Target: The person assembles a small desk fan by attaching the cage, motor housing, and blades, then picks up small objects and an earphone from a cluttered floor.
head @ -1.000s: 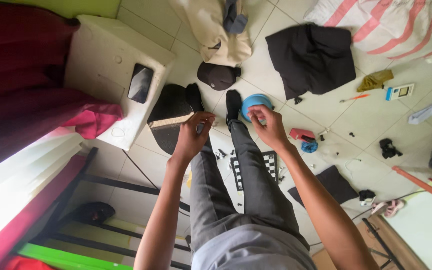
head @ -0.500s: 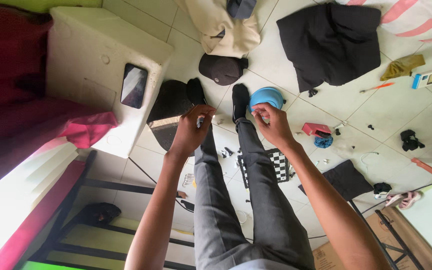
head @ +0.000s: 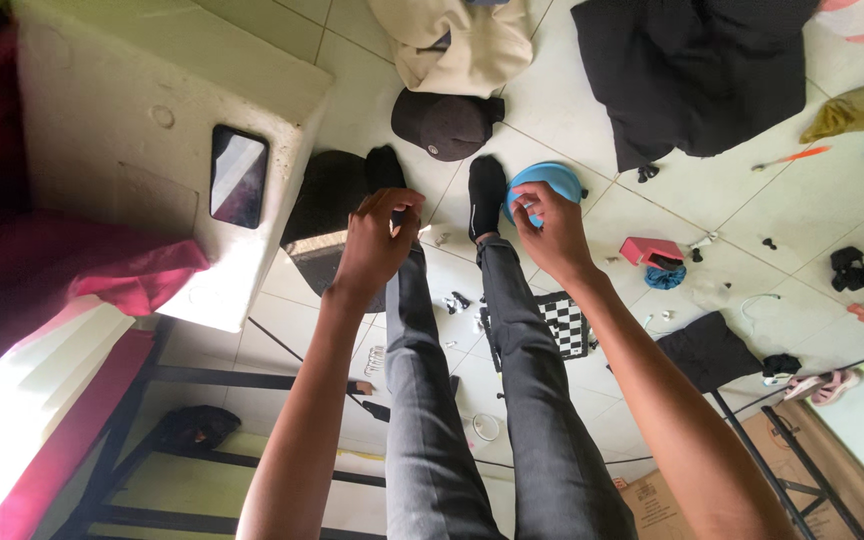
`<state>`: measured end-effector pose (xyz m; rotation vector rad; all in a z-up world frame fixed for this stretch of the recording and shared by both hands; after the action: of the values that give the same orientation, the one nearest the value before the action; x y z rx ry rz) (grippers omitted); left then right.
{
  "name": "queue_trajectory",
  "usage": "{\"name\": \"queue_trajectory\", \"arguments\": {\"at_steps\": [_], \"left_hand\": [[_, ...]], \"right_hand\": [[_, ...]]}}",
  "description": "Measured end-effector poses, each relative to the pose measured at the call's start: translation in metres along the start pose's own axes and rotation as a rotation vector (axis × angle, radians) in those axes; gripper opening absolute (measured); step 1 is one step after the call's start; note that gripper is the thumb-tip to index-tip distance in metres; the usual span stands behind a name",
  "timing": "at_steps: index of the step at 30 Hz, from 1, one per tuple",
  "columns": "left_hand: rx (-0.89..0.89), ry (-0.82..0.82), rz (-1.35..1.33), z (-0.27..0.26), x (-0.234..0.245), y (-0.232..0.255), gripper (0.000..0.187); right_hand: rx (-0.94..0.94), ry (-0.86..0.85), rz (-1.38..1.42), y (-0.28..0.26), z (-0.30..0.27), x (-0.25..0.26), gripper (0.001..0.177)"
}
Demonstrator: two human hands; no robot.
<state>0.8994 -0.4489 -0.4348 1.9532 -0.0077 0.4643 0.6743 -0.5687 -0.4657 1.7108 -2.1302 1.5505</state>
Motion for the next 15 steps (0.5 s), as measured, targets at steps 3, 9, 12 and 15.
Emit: {"name": "queue_trajectory", "arguments": {"at_steps": [3, 9, 12, 15], "left_hand": [[0.023, 0.014, 0.003, 0.007, 0.001, -0.014, 0.012], [0.170, -0.113, 0.101, 0.018, -0.011, -0.054, 0.016], [0.069, -0.113, 0.185, 0.025, -0.015, -0.062, 0.021], [0.137, -0.147, 0.225, 0.030, -0.020, -0.086, 0.027]], "right_hand": [[0.040, -0.026, -0.013, 0.003, 0.008, -0.011, 0.024], [-0.028, -0.027, -0.029, 0.014, 0.024, -0.029, 0.024], [-0.042, -0.022, -0.012, 0.024, 0.033, -0.039, 0.023], [-0.055, -0.024, -0.027, 0.035, 0.040, -0.049, 0.026]]}}
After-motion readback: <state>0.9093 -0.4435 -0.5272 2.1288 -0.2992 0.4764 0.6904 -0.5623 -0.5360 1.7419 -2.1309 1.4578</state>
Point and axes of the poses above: each hand's wrist, its own z-axis towards the middle knuckle, its own x-axis out of the back of the hand, y = z × x, the point moved 8 cm from there along z, towards the middle knuckle, and after that the axes turned 6 degrees about -z, right-handed, at the moved point
